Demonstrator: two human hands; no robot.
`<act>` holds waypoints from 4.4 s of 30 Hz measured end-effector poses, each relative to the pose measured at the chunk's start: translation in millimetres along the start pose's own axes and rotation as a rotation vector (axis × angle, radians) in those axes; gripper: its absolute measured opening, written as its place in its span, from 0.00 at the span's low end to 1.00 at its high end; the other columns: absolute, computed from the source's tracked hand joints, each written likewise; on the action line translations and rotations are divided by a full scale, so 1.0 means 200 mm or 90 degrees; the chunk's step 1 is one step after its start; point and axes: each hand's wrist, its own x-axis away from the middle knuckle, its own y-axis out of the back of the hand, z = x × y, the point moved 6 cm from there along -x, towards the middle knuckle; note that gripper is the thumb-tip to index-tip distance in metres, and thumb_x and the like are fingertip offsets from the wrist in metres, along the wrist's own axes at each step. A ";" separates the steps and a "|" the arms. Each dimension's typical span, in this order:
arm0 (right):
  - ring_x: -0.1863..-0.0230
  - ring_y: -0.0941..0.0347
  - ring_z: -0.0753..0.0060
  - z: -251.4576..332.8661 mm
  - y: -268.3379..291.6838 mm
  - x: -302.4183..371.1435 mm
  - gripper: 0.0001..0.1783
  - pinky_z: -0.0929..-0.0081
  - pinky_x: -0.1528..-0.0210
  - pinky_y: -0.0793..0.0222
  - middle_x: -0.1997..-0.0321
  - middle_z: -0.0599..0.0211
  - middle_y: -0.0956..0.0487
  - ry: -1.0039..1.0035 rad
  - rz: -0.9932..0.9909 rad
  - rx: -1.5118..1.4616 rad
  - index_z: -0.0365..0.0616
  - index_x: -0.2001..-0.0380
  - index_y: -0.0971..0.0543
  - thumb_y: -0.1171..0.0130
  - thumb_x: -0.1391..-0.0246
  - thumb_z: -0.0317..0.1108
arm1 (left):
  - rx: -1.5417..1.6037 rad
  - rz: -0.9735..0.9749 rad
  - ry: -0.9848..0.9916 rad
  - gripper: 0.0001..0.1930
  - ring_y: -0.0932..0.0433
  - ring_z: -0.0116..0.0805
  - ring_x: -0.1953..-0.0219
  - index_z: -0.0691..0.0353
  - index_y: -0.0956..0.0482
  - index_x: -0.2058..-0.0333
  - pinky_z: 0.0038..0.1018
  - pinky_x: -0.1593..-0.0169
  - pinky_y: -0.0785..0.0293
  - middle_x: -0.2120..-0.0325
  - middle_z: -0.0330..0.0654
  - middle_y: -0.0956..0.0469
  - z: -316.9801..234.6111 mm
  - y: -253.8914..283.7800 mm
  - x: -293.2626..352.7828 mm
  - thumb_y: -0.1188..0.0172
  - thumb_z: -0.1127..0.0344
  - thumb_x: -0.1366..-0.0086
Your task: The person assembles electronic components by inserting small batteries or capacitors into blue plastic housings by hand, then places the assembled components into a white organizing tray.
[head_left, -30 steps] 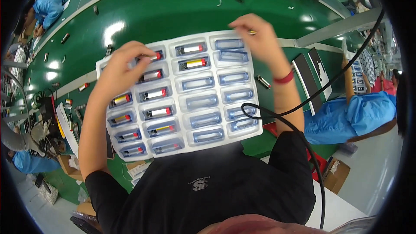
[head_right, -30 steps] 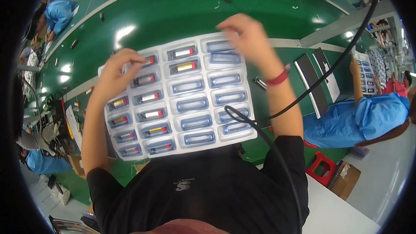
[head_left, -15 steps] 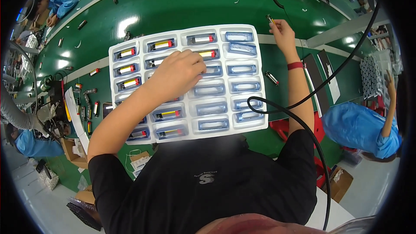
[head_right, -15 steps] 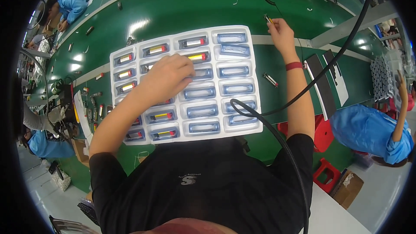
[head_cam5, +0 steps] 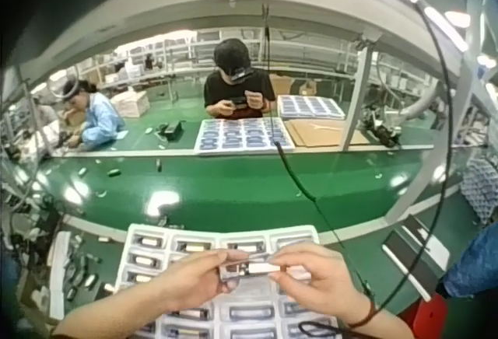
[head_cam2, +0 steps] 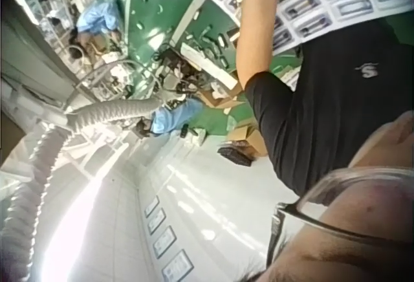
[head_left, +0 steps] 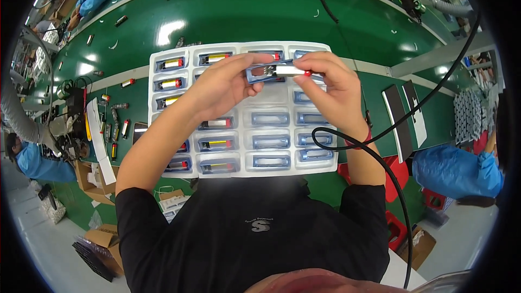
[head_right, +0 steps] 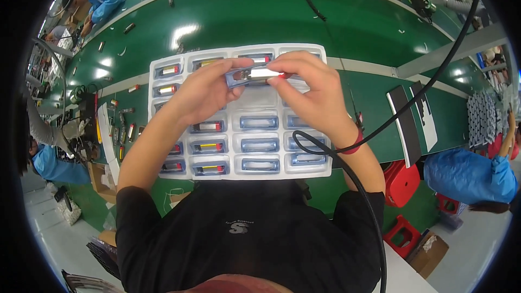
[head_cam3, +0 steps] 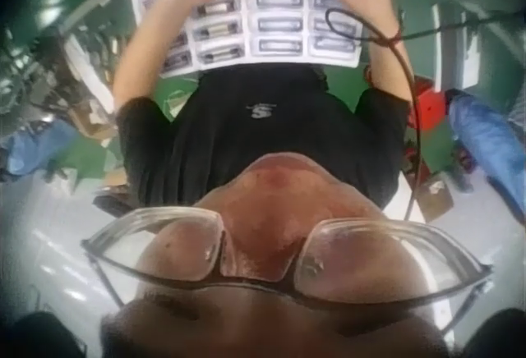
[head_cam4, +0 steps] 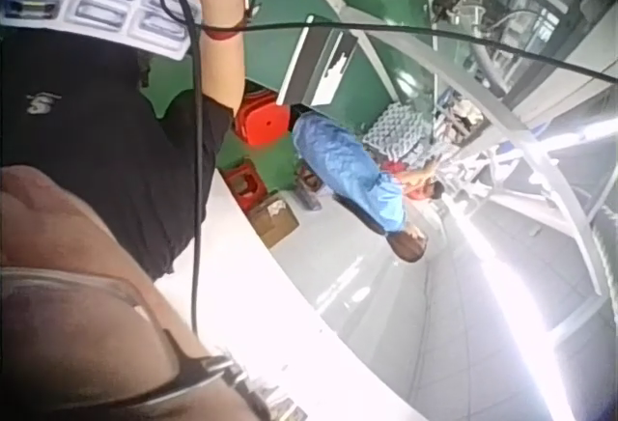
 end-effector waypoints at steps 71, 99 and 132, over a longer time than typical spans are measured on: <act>0.58 0.19 0.65 -0.10 -0.13 0.00 0.15 0.73 0.55 0.21 0.56 0.57 0.20 -0.038 -0.121 0.003 0.37 0.54 0.20 0.37 0.46 0.18 | -0.641 -0.119 -0.520 0.19 0.19 0.40 0.50 0.65 0.20 0.47 0.29 0.47 0.24 0.51 0.48 0.18 -0.11 -0.12 0.08 0.41 0.81 0.37; 0.54 0.17 0.53 0.09 -0.10 0.06 0.21 0.68 0.51 0.20 0.55 0.51 0.16 0.209 -0.032 0.323 0.34 0.54 0.20 0.31 0.55 0.16 | -0.962 -0.116 -0.488 0.23 0.18 0.48 0.61 0.62 0.20 0.48 0.35 0.59 0.21 0.59 0.52 0.18 -0.10 -0.17 0.22 0.38 0.81 0.44; 0.66 0.23 0.79 -0.27 0.08 -0.18 0.14 0.81 0.61 0.25 0.63 0.65 0.18 -0.282 0.049 -0.294 0.36 0.49 0.22 0.45 0.31 0.34 | -0.632 -0.040 -0.159 0.09 0.23 0.34 0.57 0.61 0.21 0.53 0.31 0.53 0.27 0.58 0.40 0.22 -0.01 -0.06 0.19 0.45 0.68 0.29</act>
